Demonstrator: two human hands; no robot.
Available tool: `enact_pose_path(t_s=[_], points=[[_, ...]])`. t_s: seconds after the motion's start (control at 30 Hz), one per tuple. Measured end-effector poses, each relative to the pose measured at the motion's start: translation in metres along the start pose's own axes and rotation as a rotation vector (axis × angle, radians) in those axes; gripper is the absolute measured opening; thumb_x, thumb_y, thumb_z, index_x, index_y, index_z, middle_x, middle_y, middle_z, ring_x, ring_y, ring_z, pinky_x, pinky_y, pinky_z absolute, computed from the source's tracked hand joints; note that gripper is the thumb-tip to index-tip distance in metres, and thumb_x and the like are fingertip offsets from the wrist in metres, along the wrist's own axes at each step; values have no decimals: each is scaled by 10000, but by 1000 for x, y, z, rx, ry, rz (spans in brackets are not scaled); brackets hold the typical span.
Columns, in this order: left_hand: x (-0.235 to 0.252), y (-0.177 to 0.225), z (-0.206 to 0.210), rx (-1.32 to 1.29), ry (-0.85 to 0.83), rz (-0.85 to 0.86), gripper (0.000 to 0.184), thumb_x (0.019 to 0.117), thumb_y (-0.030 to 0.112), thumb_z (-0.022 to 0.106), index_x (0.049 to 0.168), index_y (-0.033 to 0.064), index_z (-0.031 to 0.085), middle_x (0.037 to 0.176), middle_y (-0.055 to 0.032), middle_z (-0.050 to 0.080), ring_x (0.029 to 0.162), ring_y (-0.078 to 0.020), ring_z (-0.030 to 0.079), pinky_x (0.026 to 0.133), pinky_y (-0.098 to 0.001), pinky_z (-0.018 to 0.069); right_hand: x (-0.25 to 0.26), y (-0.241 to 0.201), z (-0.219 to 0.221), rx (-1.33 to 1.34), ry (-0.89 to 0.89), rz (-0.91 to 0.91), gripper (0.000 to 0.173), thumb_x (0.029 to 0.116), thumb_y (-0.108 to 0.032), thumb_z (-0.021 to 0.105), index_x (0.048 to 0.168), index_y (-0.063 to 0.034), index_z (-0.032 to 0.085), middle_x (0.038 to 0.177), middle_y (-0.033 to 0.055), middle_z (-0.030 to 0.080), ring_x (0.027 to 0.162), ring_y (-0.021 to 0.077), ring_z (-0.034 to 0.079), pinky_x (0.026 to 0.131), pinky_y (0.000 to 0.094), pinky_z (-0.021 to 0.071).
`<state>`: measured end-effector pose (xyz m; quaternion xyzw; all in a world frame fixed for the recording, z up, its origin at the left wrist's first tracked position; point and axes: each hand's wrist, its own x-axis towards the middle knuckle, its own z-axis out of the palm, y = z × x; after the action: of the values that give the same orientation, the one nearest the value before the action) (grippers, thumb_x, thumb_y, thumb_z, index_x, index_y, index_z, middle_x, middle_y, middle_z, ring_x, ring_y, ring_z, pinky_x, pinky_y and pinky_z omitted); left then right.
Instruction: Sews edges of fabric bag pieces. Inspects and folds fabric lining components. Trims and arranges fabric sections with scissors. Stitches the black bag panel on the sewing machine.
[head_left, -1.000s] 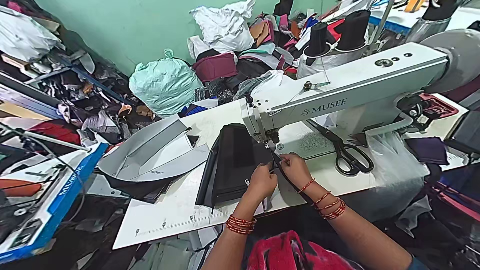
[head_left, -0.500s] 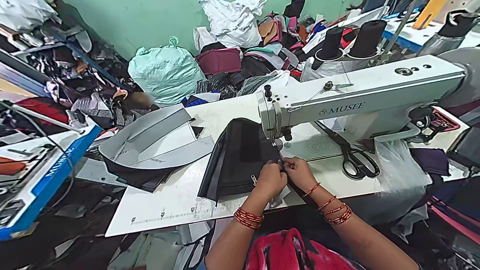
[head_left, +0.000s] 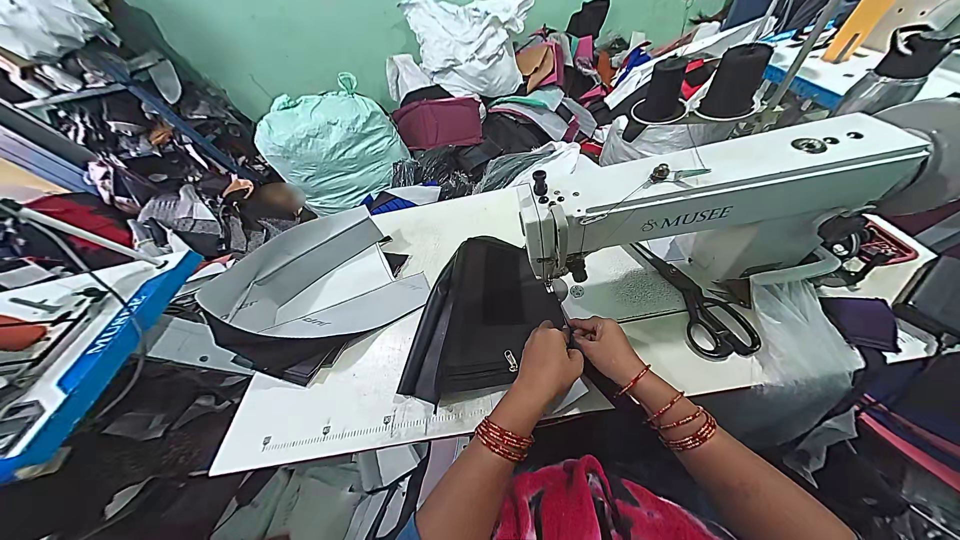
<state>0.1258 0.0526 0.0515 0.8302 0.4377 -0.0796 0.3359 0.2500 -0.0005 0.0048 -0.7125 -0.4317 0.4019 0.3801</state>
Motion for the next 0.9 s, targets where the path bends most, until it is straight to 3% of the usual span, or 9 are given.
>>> enact_pose_path(t_s=[0.13, 0.23, 0.33, 0.47, 0.6, 0.73, 0.8, 0.83, 0.9], points=[[-1, -8, 0, -73, -1, 69, 405, 955, 282, 586, 1018, -98, 710, 1221, -279, 613, 1157, -382, 605, 1008, -519, 477, 0, 0, -5, -49, -52, -30, 328, 966, 2, 585, 1277, 53, 672, 1144, 219, 681, 1021, 218, 657, 946, 328, 512], [-4, -17, 4, -80, 0, 156, 451, 985, 279, 499, 1005, -118, 711, 1270, -320, 575, 1254, -435, 529, 1080, -531, 415, -2, -2, -8, -118, -92, -42, 348, 970, -13, 570, 1301, 30, 669, 1152, 219, 653, 1016, 238, 634, 932, 345, 502], [-6, -24, 9, -20, 78, 197, 448, 992, 231, 413, 987, -69, 746, 1344, -302, 540, 1317, -451, 462, 1108, -550, 372, -5, -3, -8, -140, -85, -52, 353, 967, -19, 557, 1297, 29, 672, 1118, 212, 649, 974, 228, 624, 891, 332, 499], [-11, -25, 21, 84, 149, 180, 396, 990, 228, 486, 1184, -8, 738, 1548, -254, 441, 1474, -453, 336, 1180, -556, 318, -10, -2, -4, -177, -58, -70, 355, 963, -11, 544, 1288, 31, 679, 1100, 212, 656, 956, 233, 624, 880, 336, 498], [-11, -32, 34, 222, 256, 289, 420, 968, 219, 526, 1269, -18, 698, 1470, -246, 544, 1419, -450, 449, 1143, -542, 398, -14, -12, -1, -367, -102, -98, 381, 981, -2, 493, 1322, 41, 657, 1155, 260, 621, 1049, 307, 607, 955, 376, 482], [-12, -42, 27, 205, 315, 430, 353, 904, 147, 567, 1135, -50, 747, 1328, -231, 665, 1318, -425, 578, 1089, -530, 467, -18, -25, 7, -570, -191, -48, 409, 1028, 0, 428, 1409, 54, 567, 1304, 289, 529, 1130, 350, 609, 992, 388, 497], [-7, -50, 16, 112, 353, 479, 289, 864, 90, 574, 1020, -49, 773, 1206, -205, 729, 1200, -375, 671, 1030, -511, 519, -21, -26, 14, -685, -198, -53, 415, 1026, 30, 424, 1426, 82, 521, 1339, 294, 504, 1136, 369, 625, 978, 398, 521], [-3, -54, 11, 46, 355, 467, 285, 866, 63, 565, 1027, -49, 771, 1190, -205, 730, 1155, -356, 691, 997, -503, 538, -23, -24, 18, -718, -185, -72, 413, 1007, 60, 428, 1407, 107, 524, 1349, 305, 502, 1147, 387, 621, 977, 410, 525], [6, -57, -1, -30, 329, 414, 362, 897, 20, 523, 1185, -27, 738, 1329, -199, 662, 1157, -314, 683, 984, -447, 548, -26, -21, 25, -755, -134, -135, 361, 971, 112, 445, 1299, 156, 588, 1348, 333, 514, 1166, 422, 613, 968, 425, 530]])
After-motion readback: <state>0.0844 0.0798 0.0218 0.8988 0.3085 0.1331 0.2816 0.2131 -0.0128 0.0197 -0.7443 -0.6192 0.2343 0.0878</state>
